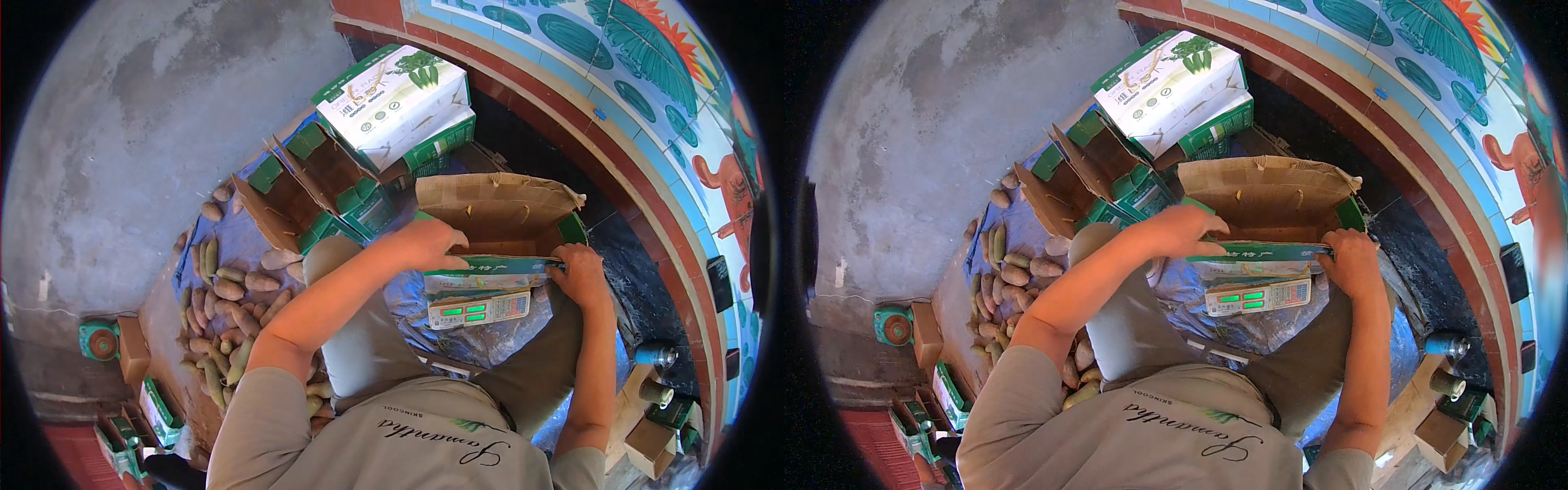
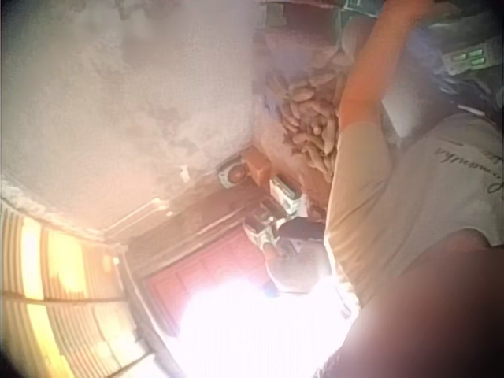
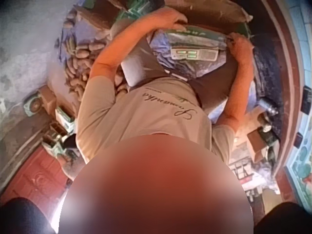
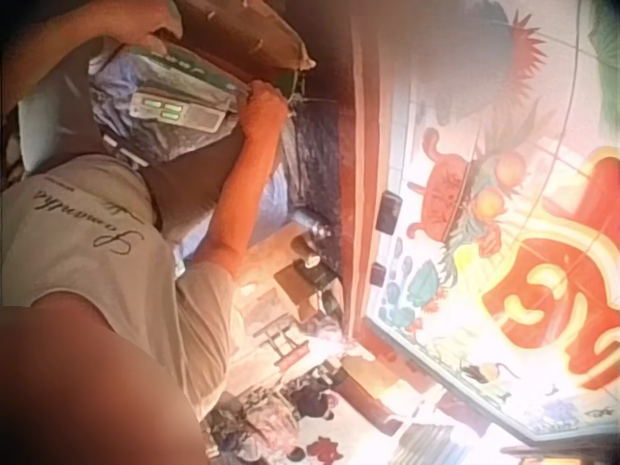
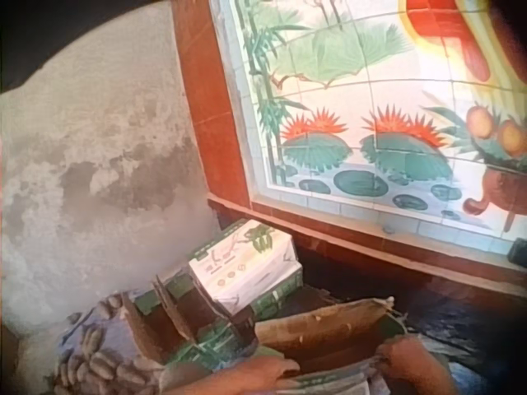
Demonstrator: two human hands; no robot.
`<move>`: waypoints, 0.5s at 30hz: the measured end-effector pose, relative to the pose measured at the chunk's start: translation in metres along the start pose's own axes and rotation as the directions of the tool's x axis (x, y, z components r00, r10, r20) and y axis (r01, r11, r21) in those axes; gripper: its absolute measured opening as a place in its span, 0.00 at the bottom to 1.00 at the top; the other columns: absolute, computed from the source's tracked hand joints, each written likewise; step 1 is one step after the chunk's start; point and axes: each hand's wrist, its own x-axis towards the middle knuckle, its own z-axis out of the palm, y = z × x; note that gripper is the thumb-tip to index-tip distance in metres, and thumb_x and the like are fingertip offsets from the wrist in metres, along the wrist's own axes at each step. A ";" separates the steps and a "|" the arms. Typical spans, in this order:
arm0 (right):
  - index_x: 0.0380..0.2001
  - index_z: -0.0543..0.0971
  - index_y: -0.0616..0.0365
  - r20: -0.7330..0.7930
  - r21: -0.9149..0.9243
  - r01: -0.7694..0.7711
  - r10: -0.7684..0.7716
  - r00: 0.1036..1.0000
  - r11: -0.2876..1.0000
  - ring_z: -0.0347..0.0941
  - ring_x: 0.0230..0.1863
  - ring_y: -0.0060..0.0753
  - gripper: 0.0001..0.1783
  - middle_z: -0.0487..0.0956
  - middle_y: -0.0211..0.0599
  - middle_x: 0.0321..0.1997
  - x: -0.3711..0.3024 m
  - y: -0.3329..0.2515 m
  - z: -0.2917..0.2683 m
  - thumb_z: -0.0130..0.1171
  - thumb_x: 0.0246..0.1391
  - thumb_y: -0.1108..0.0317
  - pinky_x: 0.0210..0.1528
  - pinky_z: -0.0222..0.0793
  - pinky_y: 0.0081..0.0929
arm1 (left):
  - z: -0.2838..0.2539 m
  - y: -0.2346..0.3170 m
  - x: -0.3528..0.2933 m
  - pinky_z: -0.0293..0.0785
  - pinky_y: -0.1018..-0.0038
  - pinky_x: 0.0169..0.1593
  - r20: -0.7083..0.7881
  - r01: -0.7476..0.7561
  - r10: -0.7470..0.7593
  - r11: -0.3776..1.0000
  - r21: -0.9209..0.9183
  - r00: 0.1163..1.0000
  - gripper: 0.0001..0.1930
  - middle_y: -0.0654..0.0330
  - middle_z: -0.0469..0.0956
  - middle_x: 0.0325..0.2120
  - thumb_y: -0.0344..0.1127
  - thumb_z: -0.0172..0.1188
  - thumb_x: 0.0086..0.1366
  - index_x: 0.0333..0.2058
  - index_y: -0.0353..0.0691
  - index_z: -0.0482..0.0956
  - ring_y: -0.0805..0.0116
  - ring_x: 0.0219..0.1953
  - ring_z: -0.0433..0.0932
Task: Sort and pack large tubers/vegetables into cardboard boxes on a weighing scale.
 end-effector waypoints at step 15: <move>0.25 0.76 0.57 -0.071 0.059 0.016 -0.012 0.997 0.998 0.72 0.35 0.44 0.13 0.76 0.40 0.27 -0.002 -0.006 -0.004 0.66 0.35 0.65 0.40 0.66 0.38 | 0.015 -0.122 -0.173 0.74 0.75 0.36 -0.797 0.256 -0.491 0.870 -0.422 0.353 0.07 0.55 0.80 0.27 0.29 0.56 0.58 0.35 0.35 0.78 0.66 0.31 0.80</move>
